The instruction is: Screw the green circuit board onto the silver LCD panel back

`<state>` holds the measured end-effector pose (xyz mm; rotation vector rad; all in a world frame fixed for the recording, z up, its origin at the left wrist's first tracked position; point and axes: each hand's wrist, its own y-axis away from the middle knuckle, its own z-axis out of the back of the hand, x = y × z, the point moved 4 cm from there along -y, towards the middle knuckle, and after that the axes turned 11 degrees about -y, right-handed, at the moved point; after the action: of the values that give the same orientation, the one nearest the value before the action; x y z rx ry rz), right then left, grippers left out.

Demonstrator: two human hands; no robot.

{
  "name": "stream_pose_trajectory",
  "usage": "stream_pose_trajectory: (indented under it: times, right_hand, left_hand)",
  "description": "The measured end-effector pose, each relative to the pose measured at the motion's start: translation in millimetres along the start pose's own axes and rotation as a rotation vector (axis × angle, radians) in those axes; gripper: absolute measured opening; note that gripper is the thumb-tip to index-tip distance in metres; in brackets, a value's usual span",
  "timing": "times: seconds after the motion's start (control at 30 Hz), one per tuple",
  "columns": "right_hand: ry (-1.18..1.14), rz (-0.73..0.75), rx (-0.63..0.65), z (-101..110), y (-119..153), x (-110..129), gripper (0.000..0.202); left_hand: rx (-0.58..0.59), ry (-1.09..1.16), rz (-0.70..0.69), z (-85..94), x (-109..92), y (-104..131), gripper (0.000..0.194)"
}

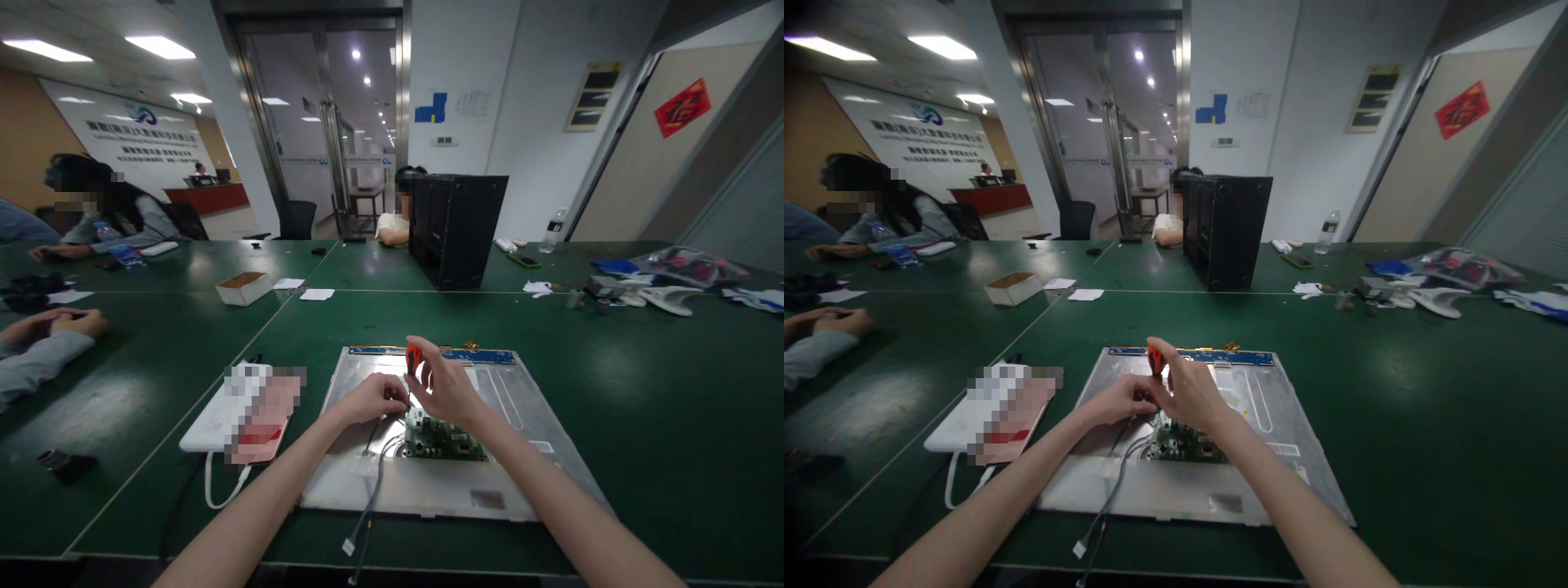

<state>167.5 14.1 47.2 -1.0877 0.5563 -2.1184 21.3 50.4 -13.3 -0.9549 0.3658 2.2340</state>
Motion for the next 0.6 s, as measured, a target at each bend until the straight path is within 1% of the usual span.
stream_pose_trajectory:
  times: [0.1, 0.2, 0.37, 0.53, 0.6]
  right_hand:
    - [0.001, 0.016, 0.019, -1, -6, 0, 0.063]
    - [-0.077, 0.007, 0.009, 1, -11, -1, 0.061]
    - [-0.209, -0.051, -0.114, 4, -6, -6, 0.058]
    - [-0.223, -0.077, -0.224, 6, 7, -12, 0.060]
    - [-0.202, -0.072, -0.247, 7, 10, -13, 0.061]
  left_hand:
    - [0.000, -0.004, 0.003, -0.2, -1, 0, 0.009]
    - [-0.026, -0.023, -0.002, -0.7, -3, 2, 0.009]
    - [-0.088, -0.036, -0.008, -2.2, -5, 5, 0.011]
    - [-0.101, -0.069, -0.022, -1.6, -10, 7, 0.012]
    - [-0.103, -0.084, -0.024, -0.6, -12, 7, 0.013]
